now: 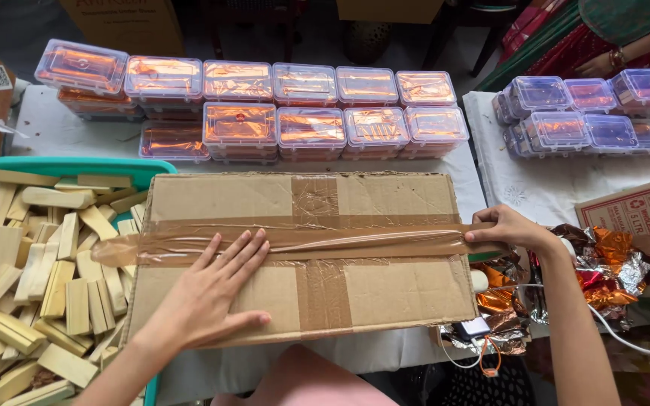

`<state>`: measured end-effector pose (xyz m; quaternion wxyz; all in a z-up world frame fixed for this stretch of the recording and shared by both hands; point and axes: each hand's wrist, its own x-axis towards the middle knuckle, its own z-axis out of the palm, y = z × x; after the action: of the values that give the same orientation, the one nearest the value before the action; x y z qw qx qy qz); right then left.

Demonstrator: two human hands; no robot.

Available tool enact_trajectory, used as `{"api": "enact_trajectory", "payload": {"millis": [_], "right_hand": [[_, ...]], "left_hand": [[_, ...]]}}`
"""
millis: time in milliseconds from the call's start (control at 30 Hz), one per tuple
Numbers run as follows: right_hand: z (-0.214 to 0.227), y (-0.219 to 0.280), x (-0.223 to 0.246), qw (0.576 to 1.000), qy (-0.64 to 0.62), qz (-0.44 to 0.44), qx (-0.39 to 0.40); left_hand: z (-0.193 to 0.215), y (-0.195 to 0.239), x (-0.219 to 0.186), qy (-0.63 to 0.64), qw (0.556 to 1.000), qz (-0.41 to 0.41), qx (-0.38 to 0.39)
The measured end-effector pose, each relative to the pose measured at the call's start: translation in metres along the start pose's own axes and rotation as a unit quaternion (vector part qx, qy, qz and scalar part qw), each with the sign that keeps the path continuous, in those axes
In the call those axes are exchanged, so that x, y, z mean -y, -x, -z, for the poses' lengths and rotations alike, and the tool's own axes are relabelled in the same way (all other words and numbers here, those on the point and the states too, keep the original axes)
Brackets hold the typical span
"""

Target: The person tapes a cardboard box on a table using brown packing tape. They smooth the tape, apply strips across the top and sides, and cut the tape with their hands. The person also briefly touches plastic containers on the table.

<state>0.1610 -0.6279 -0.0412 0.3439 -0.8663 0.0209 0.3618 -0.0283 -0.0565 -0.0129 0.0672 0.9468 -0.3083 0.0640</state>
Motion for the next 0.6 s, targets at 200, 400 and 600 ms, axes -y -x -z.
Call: {"api": "enact_trajectory", "payload": {"millis": [200,400,600], "right_hand": [[0.002,-0.014,-0.020,0.998,0.051,0.042,-0.020],[0.001,-0.006,-0.006,0.999,0.039,0.034,-0.012],[-0.005,-0.002,-0.008,0.997,0.013,0.064,-0.030]], "left_hand": [[-0.003,-0.026,-0.022,0.019,0.998,-0.045,-0.030],[0.003,-0.051,-0.044,0.052,0.994,-0.042,0.088],[0.008,-0.101,-0.051,0.004,0.995,-0.088,0.044]]}}
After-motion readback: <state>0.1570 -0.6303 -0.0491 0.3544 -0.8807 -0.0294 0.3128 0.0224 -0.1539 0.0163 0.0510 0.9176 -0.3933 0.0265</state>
